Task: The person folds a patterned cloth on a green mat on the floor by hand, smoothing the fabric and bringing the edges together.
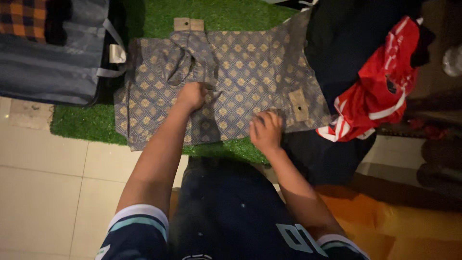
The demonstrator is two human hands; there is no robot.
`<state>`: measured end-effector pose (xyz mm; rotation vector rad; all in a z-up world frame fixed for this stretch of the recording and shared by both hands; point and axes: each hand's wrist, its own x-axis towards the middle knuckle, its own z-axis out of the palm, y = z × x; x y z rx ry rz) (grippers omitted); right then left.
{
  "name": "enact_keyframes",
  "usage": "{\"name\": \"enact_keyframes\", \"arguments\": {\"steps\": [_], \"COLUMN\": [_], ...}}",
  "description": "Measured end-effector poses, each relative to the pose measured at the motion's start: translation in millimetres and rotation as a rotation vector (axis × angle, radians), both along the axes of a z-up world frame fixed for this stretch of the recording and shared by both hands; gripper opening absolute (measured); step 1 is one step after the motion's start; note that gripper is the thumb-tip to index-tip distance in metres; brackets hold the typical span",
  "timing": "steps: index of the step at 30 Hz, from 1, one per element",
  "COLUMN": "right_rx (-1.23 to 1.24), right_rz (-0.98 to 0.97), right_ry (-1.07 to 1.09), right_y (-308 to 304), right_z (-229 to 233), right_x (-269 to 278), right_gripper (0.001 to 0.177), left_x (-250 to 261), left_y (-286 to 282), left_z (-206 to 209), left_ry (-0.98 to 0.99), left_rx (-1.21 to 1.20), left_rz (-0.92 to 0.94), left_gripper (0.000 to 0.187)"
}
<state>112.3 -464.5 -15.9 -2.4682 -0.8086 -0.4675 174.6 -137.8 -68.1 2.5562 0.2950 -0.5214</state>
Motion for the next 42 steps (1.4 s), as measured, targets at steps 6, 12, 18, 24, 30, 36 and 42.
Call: {"name": "enact_keyframes", "arguments": {"steps": [6, 12, 18, 24, 30, 36, 42], "right_rx": [-0.031, -0.055, -0.388, -0.387, -0.381, -0.291, -0.417], "right_rz": [0.299, 0.492, 0.639, 0.613, 0.467, 0.3, 0.504], "right_ry": [0.227, 0.343, 0.478, 0.565, 0.181, 0.129, 0.372], "right_y": [67.9, 147.8, 195.2, 201.9, 195.7, 201.9, 235.9], "right_z": [-16.3, -40.1, -51.3, -63.5, -77.0, -63.2, -31.4], "right_x": [37.0, 77.7, 91.7, 102.4, 73.1, 35.6, -22.8], "right_gripper": [0.019, 0.027, 0.027, 0.019, 0.027, 0.03, 0.06], "left_x": [-53.2, -112.0, -134.3, -154.5, -167.8, -190.9, -200.9], "left_y": [21.6, 31.5, 50.4, 71.9, 91.1, 107.6, 120.8], "left_z": [11.9, 47.9, 35.6, 29.9, 27.1, 54.4, 63.3], "left_ry": [-0.349, -0.11, -0.229, -0.083, -0.154, -0.213, -0.263], "left_rx": [0.005, 0.103, 0.123, 0.194, 0.299, 0.257, 0.156], "left_rz": [0.164, 0.211, 0.135, 0.124, 0.021, 0.012, -0.048], "left_gripper": [0.032, 0.037, 0.034, 0.037, 0.047, 0.042, 0.033]}}
